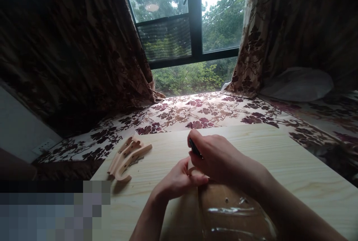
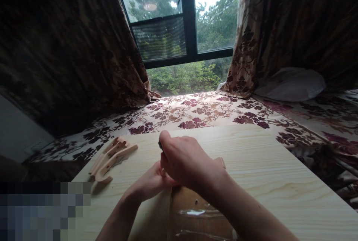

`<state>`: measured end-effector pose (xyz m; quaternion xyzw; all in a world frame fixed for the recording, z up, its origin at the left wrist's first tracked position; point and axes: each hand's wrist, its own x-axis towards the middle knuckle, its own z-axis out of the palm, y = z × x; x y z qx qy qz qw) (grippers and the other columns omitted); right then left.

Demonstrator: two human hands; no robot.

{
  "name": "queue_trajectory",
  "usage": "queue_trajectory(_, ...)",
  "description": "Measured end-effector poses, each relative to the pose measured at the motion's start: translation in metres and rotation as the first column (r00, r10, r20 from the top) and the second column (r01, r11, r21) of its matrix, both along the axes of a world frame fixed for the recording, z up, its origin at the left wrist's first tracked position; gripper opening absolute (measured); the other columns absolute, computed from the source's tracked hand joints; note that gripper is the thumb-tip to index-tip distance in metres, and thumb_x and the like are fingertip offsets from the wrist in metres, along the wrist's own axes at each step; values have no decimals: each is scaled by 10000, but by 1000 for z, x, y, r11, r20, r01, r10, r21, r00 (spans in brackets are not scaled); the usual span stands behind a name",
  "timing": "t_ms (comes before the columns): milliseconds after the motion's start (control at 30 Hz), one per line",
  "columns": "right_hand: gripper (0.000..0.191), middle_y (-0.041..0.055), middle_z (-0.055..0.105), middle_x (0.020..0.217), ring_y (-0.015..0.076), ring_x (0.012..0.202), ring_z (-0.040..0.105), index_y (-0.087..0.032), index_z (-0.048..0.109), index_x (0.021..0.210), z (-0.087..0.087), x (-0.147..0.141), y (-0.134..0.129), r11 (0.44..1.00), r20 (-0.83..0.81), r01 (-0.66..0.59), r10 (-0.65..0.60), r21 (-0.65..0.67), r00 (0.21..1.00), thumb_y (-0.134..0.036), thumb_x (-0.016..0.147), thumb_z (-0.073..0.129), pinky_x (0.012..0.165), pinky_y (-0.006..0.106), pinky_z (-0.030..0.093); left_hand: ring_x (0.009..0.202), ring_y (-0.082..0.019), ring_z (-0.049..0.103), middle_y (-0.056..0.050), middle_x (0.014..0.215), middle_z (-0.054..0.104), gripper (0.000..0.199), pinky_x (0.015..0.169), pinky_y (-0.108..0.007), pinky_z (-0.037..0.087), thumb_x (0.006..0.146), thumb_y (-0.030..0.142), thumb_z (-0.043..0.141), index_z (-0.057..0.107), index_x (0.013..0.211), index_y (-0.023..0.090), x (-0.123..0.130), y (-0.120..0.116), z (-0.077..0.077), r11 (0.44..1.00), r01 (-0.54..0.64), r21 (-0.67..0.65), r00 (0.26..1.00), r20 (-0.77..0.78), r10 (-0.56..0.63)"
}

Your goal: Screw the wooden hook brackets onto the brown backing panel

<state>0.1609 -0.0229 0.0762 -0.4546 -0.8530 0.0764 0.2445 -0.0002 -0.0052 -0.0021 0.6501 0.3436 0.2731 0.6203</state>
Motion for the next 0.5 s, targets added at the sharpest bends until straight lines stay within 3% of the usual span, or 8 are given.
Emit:
queue_trajectory(300,117,7,563,710,125,595,417,-202,390,880,-2,14,14,999,-61,21,-24,-50,998,-190,830,495,558,259,302,638,-102,355,60,673,425,293,586,-228,295,695,309,762,522,801,178,-2,1,-3,1000,17,20,999,29,-17)
queue_trajectory(500,115,-17,567,710,119,610,436,-212,432,836,9,19,1,996,-38,-71,68,-62,997,-227,840,546,568,249,320,677,-118,390,43,708,449,294,626,-244,326,682,314,769,526,769,173,-2,1,0,1000,17,26,999,27,-18)
